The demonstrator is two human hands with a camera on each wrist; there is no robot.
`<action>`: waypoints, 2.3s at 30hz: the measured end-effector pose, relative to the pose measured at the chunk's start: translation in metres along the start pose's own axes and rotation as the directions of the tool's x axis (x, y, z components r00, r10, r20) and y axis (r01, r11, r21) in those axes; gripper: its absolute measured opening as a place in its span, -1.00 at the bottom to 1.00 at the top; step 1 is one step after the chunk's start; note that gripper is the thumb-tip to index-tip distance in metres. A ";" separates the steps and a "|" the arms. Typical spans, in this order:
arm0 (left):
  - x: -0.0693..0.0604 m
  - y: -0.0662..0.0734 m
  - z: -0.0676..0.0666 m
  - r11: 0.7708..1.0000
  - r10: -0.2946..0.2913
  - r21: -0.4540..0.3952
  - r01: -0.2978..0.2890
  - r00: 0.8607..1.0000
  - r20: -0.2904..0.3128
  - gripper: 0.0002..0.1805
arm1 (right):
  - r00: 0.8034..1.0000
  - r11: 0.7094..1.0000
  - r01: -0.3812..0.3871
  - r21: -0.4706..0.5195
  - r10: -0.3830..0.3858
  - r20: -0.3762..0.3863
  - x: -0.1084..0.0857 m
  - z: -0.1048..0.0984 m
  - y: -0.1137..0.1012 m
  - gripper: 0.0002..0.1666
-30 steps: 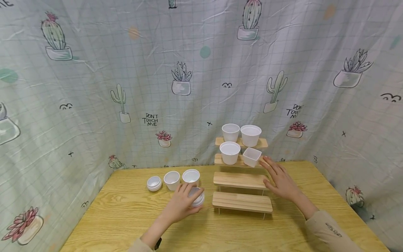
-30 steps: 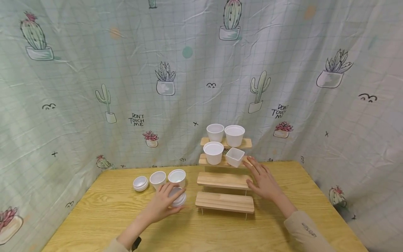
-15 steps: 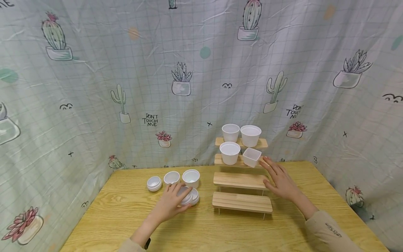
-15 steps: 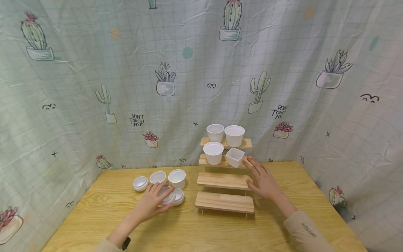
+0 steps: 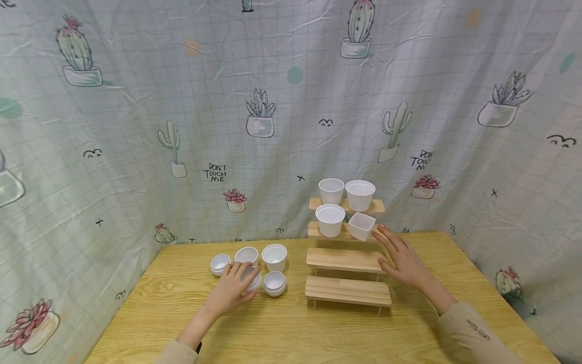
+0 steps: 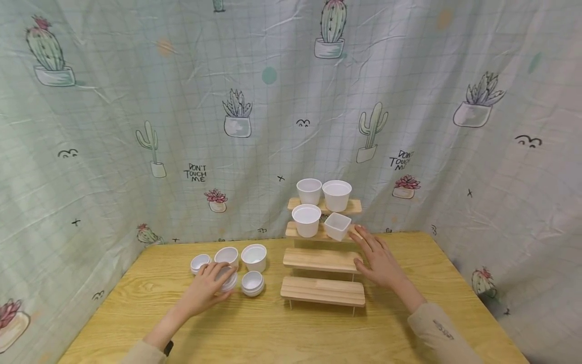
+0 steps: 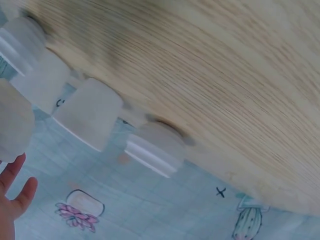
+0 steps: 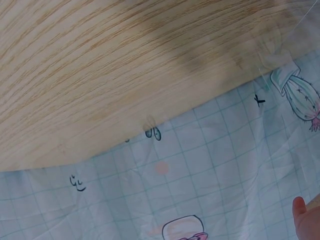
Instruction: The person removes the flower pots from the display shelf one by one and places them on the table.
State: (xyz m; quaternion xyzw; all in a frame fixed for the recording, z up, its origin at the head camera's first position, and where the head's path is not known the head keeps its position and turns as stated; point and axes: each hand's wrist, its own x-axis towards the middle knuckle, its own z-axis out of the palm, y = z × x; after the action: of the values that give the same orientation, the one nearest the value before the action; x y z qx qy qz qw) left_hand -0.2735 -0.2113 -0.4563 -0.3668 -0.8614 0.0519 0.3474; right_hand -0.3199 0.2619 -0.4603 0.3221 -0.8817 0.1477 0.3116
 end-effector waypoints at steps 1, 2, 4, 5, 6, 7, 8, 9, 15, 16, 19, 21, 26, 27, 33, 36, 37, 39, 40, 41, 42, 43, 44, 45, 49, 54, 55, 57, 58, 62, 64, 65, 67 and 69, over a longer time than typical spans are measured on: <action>-0.001 -0.002 0.001 1.000 0.004 0.005 -0.004 1.000 0.002 -0.36 | 1.000 1.000 -0.001 0.000 0.001 0.000 0.000 0.000 0.000 -0.24; -0.002 -0.003 0.002 1.000 0.008 0.006 -0.008 1.000 0.005 -0.41 | 1.000 1.000 -0.001 0.001 0.001 0.000 0.000 0.000 0.000 -0.24; -0.004 -0.006 0.003 1.000 0.013 0.007 -0.013 1.000 0.016 -0.49 | 1.000 1.000 -0.006 0.000 0.006 0.006 0.000 0.000 0.000 -0.22; -0.005 -0.007 0.004 1.000 0.015 0.007 -0.015 1.000 0.017 -0.47 | 1.000 1.000 -0.008 0.002 0.008 0.009 0.001 0.000 -0.001 -0.22; -0.006 -0.008 0.005 1.000 0.016 0.007 -0.016 1.000 0.021 -0.43 | 1.000 1.000 -0.012 0.000 0.012 0.013 0.001 0.000 -0.001 -0.21; -0.008 -0.010 0.007 1.000 0.015 0.008 -0.015 1.000 0.024 -0.38 | 1.000 1.000 -0.017 -0.001 0.017 0.019 0.001 0.000 -0.001 -0.20; -0.008 -0.011 0.008 1.000 0.016 0.010 -0.016 1.000 0.023 -0.34 | 0.999 1.000 -0.021 0.000 0.021 0.025 0.001 0.000 -0.001 -0.19; -0.009 -0.011 0.009 1.000 0.017 0.014 -0.017 1.000 0.024 -0.33 | 0.999 1.000 -0.023 0.000 0.023 0.027 0.001 0.000 -0.001 -0.19; -0.010 -0.015 0.015 1.000 0.026 0.001 -0.026 0.999 0.047 -0.38 | 1.000 1.000 -0.010 0.000 0.010 0.006 0.001 0.000 -0.001 -0.22; -0.011 -0.016 0.016 1.000 0.026 -0.001 -0.026 0.998 0.055 -0.39 | 1.000 1.000 -0.008 0.000 0.008 0.003 0.001 0.000 -0.001 -0.22; -0.011 -0.016 0.018 1.000 0.023 -0.011 -0.022 0.996 0.088 -0.41 | 1.000 1.000 -0.006 -0.004 0.006 0.001 0.000 -0.001 0.000 -0.22; -0.010 -0.017 0.019 1.000 0.027 -0.013 -0.026 0.993 0.114 -0.40 | 1.000 1.000 -0.010 -0.004 0.010 0.006 0.000 -0.001 0.000 -0.22; -0.009 -0.017 0.024 0.999 0.048 0.004 -0.049 0.988 0.145 -0.39 | 1.000 1.000 -0.013 -0.002 0.013 0.008 0.000 -0.002 0.000 -0.22; -0.009 -0.017 0.024 0.999 0.051 -0.001 -0.052 0.988 0.143 -0.40 | 1.000 1.000 -0.012 -0.005 0.012 0.007 0.000 -0.001 0.000 -0.23; -0.008 -0.017 0.029 0.998 0.057 -0.023 -0.055 0.987 0.147 -0.44 | 1.000 1.000 -0.019 -0.010 0.020 0.020 0.000 -0.001 -0.001 -0.23; -0.010 -0.017 0.031 0.998 0.055 -0.034 -0.050 0.985 0.162 -0.45 | 0.999 1.000 -0.022 -0.012 0.022 0.027 0.000 -0.002 -0.002 -0.23; -0.011 -0.017 0.032 0.998 0.053 -0.038 -0.048 0.985 0.165 -0.45 | 0.999 1.000 -0.022 -0.015 0.022 0.028 0.000 -0.002 -0.002 -0.23; -0.012 -0.017 0.033 0.998 0.051 -0.042 -0.044 0.983 0.175 -0.45 | 0.999 1.000 -0.021 -0.017 0.022 0.026 0.000 -0.002 -0.002 -0.23; -0.012 -0.017 0.033 0.998 0.049 -0.048 -0.041 0.983 0.179 -0.44 | 1.000 1.000 -0.020 -0.021 0.020 0.023 0.000 -0.002 -0.002 -0.23; -0.012 -0.017 0.034 0.998 0.046 -0.054 -0.037 0.982 0.184 -0.44 | 1.000 1.000 -0.019 -0.021 0.020 0.021 0.000 -0.001 -0.002 -0.23; -0.013 -0.017 0.034 0.998 0.044 -0.058 -0.034 0.981 0.188 -0.44 | 1.000 1.000 -0.019 -0.024 0.020 0.019 0.000 -0.001 -0.001 -0.23; -0.013 -0.017 0.034 0.998 0.042 -0.062 -0.030 0.980 0.193 -0.44 | 1.000 1.000 -0.018 -0.024 0.018 0.017 0.000 -0.001 -0.001 -0.23; -0.013 -0.017 0.034 0.998 0.040 -0.061 -0.028 0.979 0.199 -0.44 | 1.000 1.000 -0.019 -0.023 0.019 0.016 0.000 -0.001 -0.001 -0.23; -0.012 -0.017 0.034 0.998 0.038 -0.065 -0.026 0.979 0.202 -0.43 | 1.000 1.000 -0.020 -0.022 0.020 0.015 0.000 -0.001 -0.001 -0.23; -0.012 -0.017 0.035 0.998 0.041 -0.049 -0.032 0.976 0.213 -0.44 | 1.000 1.000 -0.020 -0.022 0.021 0.014 0.000 0.000 -0.001 -0.23; -0.012 -0.017 0.037 0.999 0.051 -0.024 -0.047 0.977 0.207 -0.44 | 1.000 1.000 -0.016 -0.026 0.017 0.011 0.000 0.000 0.000 -0.23; -0.012 -0.017 0.037 0.999 0.051 -0.021 -0.048 0.977 0.206 -0.45 | 1.000 1.000 -0.017 -0.023 0.017 0.011 0.000 0.000 0.000 -0.22; -0.013 -0.017 0.037 0.999 0.050 -0.018 -0.047 0.978 0.204 -0.45 | 1.000 1.000 -0.019 -0.019 0.019 0.014 0.000 0.000 0.000 -0.22; -0.013 -0.016 0.038 0.999 0.048 -0.019 -0.045 0.978 0.204 -0.45 | 1.000 1.000 -0.021 -0.018 0.022 0.017 0.000 0.000 0.000 -0.22; -0.013 -0.016 0.038 0.999 0.040 -0.041 -0.033 0.978 0.203 -0.45 | 1.000 1.000 -0.024 -0.011 0.024 0.019 0.000 0.001 0.001 -0.21; -0.014 -0.016 0.039 0.998 0.033 -0.057 -0.022 0.979 0.203 -0.45 | 1.000 1.000 -0.022 -0.008 0.022 0.015 0.000 0.001 0.001 -0.21; -0.014 -0.016 0.039 0.998 0.030 -0.065 -0.017 0.978 0.204 -0.45 | 1.000 1.000 -0.021 -0.006 0.021 0.013 0.000 0.001 0.001 -0.21; -0.014 -0.016 0.039 0.997 0.022 -0.072 -0.007 0.978 0.208 -0.44 | 1.000 1.000 -0.018 -0.003 0.018 0.009 0.001 0.001 0.001 -0.22; -0.015 -0.016 0.039 0.996 0.014 -0.090 0.006 0.976 0.215 -0.43 | 1.000 1.000 -0.017 -0.002 0.017 0.011 0.001 0.001 0.001 -0.22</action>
State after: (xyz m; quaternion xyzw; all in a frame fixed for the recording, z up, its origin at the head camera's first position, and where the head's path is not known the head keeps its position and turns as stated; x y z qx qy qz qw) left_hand -0.3008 -0.2265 -0.4881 -0.3759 -0.8948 0.0533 0.2350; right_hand -0.3223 0.2617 -0.4608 0.3149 -0.8862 0.1481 0.3059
